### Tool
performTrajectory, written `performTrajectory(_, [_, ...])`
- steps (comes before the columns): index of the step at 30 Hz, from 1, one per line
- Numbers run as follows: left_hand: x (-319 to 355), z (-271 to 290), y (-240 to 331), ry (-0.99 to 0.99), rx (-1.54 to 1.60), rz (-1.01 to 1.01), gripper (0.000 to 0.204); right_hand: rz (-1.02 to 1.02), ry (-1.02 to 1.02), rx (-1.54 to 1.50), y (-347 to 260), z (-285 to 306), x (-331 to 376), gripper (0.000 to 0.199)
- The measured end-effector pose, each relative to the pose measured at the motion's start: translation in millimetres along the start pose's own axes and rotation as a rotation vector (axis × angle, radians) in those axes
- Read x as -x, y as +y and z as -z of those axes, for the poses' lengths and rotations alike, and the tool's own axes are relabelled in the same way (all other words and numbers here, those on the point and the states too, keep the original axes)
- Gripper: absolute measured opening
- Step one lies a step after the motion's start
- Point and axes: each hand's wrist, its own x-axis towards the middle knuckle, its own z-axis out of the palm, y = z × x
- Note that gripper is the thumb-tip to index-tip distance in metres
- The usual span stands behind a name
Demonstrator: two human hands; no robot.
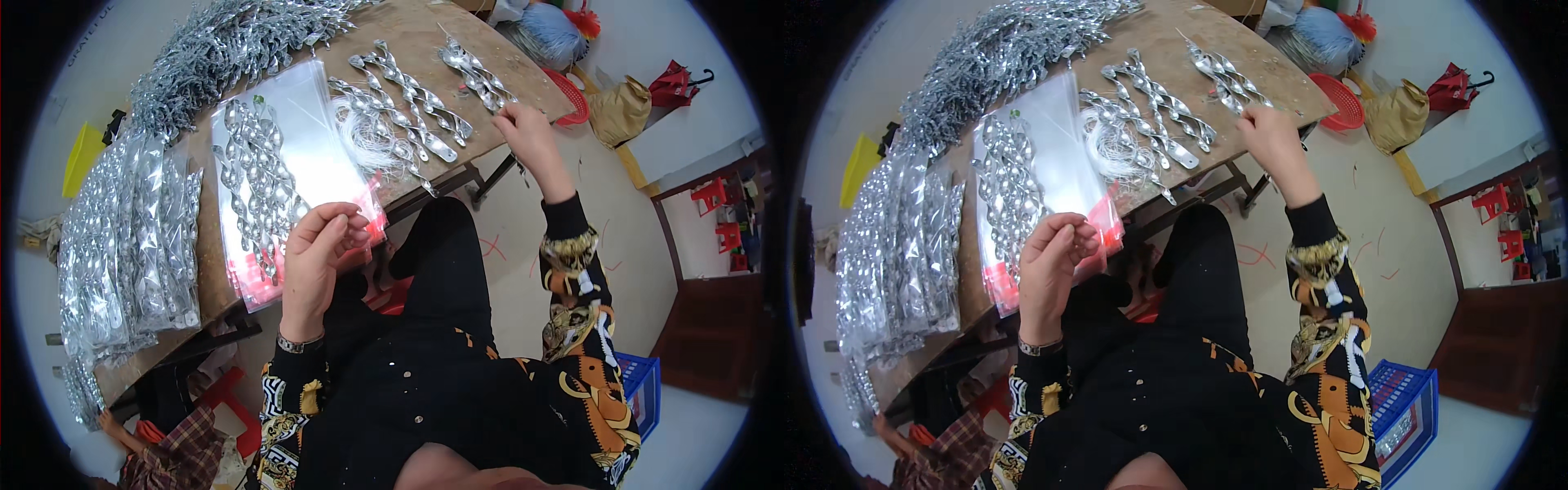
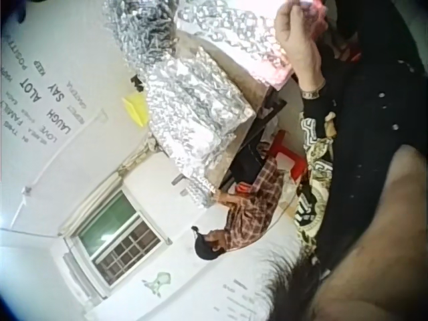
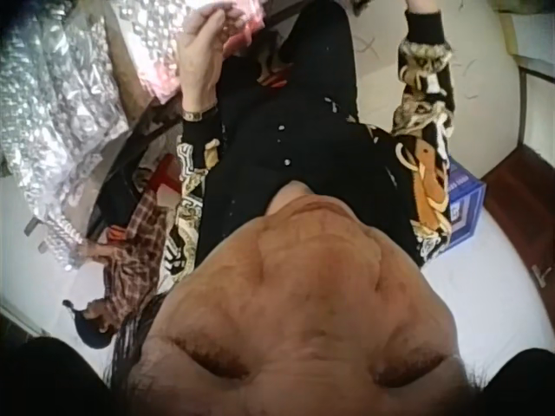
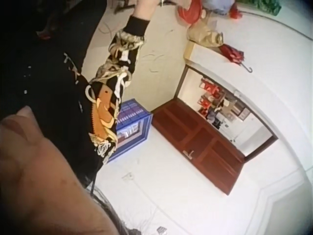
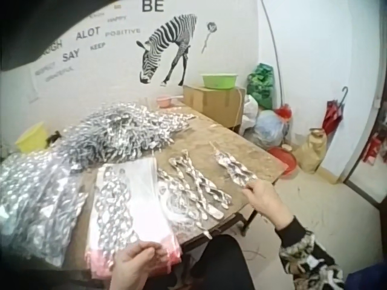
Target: Attaching strings to silver ornaments and placing them in plastic packaging bags.
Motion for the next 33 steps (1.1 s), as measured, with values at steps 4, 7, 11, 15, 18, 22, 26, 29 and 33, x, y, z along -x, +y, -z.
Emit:
performTrajectory(4, [5.4,8.6,0.1,0.017,-0.017,-0.013,0.019,-0.071,-0.045,0.213,10.9,-20.5,-35.5,0.021])
performTrajectory(7, [8.9,14.2,0.6,0.019,-0.017,-0.004,0.019,-0.092,-0.088,0.295,18.3,-32.2,-50.9,0.021])
performTrajectory(11, [11.7,19.4,0.2,0.005,0.012,0.023,0.019,-0.131,-0.081,0.443,31.2,-51.5,-62.5,0.021])
performTrajectory(15, [13.0,18.4,4.3,0.02,0.053,0.062,0.019,-0.129,-0.046,0.444,30.4,-54.5,-61.5,0.022])
performTrajectory(18, [12.7,22.7,3.4,0.012,0.055,0.064,0.018,-0.1,-0.022,0.418,23.8,-53.0,-51.2,0.021])
performTrajectory(22, [13.8,27.6,5.1,-0.008,0.077,0.064,0.018,-0.031,0.061,0.401,4.4,-47.8,-32.3,0.021])
performTrajectory(26, [13.3,35.9,2.9,-0.028,0.081,0.057,0.019,-0.008,0.121,0.409,-10.7,-39.4,-17.7,0.019])
performTrajectory(29, [14.4,42.5,3.9,-0.046,0.103,0.063,0.019,-0.006,0.12,0.359,-25.8,-37.2,-12.1,0.017])
performTrajectory(33, [14.9,51.0,3.5,-0.08,0.128,0.065,0.019,-0.008,0.081,0.279,-48.1,-39.8,-10.3,0.016])
